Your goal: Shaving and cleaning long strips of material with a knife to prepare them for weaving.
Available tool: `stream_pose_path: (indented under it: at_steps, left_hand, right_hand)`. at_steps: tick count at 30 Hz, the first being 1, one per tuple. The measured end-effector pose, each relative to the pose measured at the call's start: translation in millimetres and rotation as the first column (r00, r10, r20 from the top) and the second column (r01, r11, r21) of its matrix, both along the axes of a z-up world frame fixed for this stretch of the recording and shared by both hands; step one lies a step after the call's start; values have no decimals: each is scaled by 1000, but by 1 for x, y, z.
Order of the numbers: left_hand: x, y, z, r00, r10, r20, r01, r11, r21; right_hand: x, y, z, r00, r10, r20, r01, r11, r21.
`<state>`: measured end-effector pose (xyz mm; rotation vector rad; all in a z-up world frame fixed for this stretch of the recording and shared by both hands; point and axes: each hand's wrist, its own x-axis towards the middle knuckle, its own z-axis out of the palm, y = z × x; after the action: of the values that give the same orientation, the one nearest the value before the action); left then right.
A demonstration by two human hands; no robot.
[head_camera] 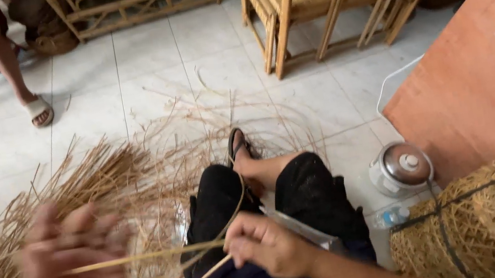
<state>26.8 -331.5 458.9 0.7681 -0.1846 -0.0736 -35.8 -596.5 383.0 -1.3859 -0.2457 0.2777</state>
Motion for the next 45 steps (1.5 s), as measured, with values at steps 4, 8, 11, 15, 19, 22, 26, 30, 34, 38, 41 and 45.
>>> stream_pose_path:
  at_steps: [4, 8, 11, 15, 19, 22, 26, 30, 34, 38, 41, 45]
  left_hand:
    - [35, 36, 54, 980, -103, 171, 94, 994, 58]
    - [50, 21, 82, 906, -284, 315, 247, 957, 151]
    - [54, -2, 66, 950, -312, -13, 266, 789, 554]
    - [33, -32, -14, 748, -556, -364, 628, 414, 659]
    - [15, -44, -54, 525, -616, -586, 838, 256, 482]
    - [14, -44, -30, 616, -597, -513, 736, 206, 645]
    - [11, -34, -49, 574, -547, -609, 817, 330, 474]
    - [9, -30, -96, 616, -483, -622, 786, 433, 441]
    - [-10, -19, -157, 784, -451, -428, 587, 310, 748]
    - [-20, -5, -193, 793, -356, -494, 608, 496, 619]
    - [-26, 9, -172, 805, -337, -488, 591, 401, 700]
    - [-14, 57, -136, 895, -314, -319, 327, -26, 945]
  right_hand:
    - [-1, 13, 18, 943, 187, 276, -119, 962, -245]
    - [5, -5, 41, 956, 134, 262, -45, 946, -321]
    - [2, -20, 47, 942, -111, 317, 176, 967, -186]
    - [6, -22, 72, 764, -112, 635, 372, 881, -292]
    - [23, -7, 60, 576, 203, 791, 529, 645, -551]
    - [45, -3, 50, 580, 309, 754, 529, 561, -637]
    - [48, 1, 67, 754, 236, 613, 231, 778, -584]
    - [54, 11, 67, 917, 63, 395, 49, 963, -267]
    - [84, 11, 64, 826, 130, 548, 230, 810, -539]
    - [109, 7, 11, 777, 324, 540, 245, 635, -733]
    - [104, 12, -7, 727, 509, 462, 216, 469, -856]
    - [109, -2, -8, 595, 531, 604, 395, 461, -794]
